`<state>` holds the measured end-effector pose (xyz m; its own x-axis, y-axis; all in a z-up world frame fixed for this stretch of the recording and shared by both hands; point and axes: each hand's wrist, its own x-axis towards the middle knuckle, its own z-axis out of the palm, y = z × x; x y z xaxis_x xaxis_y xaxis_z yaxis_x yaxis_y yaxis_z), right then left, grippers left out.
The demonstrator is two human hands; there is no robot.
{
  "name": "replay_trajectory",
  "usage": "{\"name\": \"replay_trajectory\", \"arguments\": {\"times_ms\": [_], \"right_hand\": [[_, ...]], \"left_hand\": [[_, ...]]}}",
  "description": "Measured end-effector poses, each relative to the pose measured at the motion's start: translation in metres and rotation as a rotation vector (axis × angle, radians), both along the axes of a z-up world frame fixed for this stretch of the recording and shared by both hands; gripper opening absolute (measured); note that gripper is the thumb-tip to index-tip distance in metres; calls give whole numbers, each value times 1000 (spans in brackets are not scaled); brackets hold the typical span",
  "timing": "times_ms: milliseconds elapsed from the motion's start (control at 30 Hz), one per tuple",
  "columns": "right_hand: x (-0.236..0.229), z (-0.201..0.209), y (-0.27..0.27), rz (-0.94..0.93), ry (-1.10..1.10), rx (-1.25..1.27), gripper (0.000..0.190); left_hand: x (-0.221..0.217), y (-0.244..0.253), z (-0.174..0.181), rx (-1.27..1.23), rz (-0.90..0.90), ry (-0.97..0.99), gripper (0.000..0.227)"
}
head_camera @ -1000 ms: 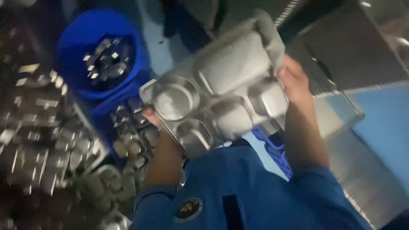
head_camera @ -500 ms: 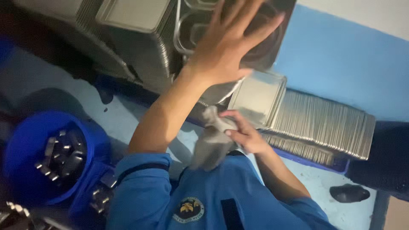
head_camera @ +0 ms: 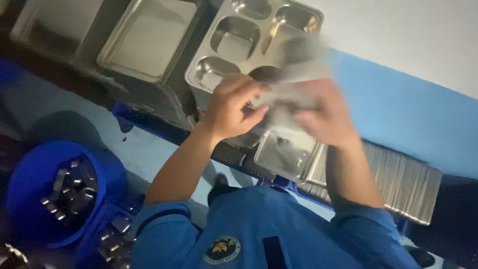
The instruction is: The person repeatedly picks up stainless steel compartmentalized trays from a large pile, wipes them with a cloth, and places them onto a growing stack on a nearby table. The person handles the trays one at a time throughout the clip.
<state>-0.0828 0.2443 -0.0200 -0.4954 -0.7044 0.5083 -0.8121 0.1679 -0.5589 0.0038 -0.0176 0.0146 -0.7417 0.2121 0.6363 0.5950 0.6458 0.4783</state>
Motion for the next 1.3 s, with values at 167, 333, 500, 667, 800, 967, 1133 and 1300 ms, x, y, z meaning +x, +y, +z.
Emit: {"name": "replay_trajectory", "arguments": {"times_ms": [167,333,500,667,800,967,1133,1300], "right_hand": [[26,61,-76,-6,276,281,69],[35,54,-91,-132,94,392,54],[2,48,-75,142,-128,20,43],[-70,59,-61,-480,295,31,56],[-111,29,-94,-383,545,384,63],[-102,15,-94,-332,71,645,61],[-93,44,-100,-214,34,508,65],[-122,42,-123,-438,79,597,77]], "left_hand": [[-5,-25,11,-147,286,96,57],[-11,-28,-1,-312,220,-37,65],[-16,-41,5,-323,15,-102,80],[-29,-31,16,-498,-33,-212,102],[-35,-26,22,-522,-59,-215,104],[-41,-25,26,-485,-102,-278,107],[-40,-29,30,-440,-106,-256,107],[-39,-25,25,-424,-76,-225,110]]}}
